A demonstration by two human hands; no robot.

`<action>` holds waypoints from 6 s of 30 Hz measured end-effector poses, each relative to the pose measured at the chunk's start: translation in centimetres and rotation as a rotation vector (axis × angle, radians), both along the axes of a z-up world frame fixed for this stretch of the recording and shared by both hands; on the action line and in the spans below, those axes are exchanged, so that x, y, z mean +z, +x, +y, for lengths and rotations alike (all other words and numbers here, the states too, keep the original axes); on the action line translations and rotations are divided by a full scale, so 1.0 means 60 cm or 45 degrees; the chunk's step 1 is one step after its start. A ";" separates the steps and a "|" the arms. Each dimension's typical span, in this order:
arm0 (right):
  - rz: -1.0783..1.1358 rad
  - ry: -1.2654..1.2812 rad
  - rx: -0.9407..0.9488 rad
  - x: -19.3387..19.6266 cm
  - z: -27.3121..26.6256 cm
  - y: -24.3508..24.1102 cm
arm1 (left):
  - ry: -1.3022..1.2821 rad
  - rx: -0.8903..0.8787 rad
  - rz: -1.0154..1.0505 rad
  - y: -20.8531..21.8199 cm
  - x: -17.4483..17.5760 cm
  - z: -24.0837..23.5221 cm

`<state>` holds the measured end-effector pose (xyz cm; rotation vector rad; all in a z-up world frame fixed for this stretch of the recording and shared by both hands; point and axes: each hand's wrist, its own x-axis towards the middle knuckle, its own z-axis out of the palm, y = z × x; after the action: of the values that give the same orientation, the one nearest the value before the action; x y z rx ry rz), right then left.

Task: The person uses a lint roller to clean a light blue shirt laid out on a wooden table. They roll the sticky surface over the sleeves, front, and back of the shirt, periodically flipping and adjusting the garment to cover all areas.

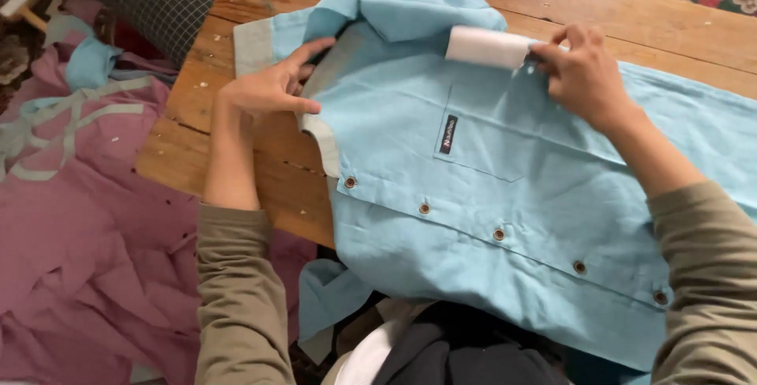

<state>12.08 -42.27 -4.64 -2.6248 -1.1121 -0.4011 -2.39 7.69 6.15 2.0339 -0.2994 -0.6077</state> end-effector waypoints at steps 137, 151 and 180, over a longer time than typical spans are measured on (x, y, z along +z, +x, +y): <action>-0.005 -0.016 -0.049 0.132 -0.227 -0.291 | 0.959 0.431 -0.899 0.082 -0.123 -0.043; 0.067 -0.207 -0.207 0.035 -0.309 -0.184 | 1.034 0.403 -1.066 0.086 -0.139 -0.034; -0.011 -0.237 -0.398 0.008 -0.549 -0.317 | 1.030 0.405 -1.112 0.082 -0.139 -0.034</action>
<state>-6.92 -75.21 -4.15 -2.9742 -0.7723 -0.3859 2.51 5.63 -2.20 2.9694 -0.2341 0.4928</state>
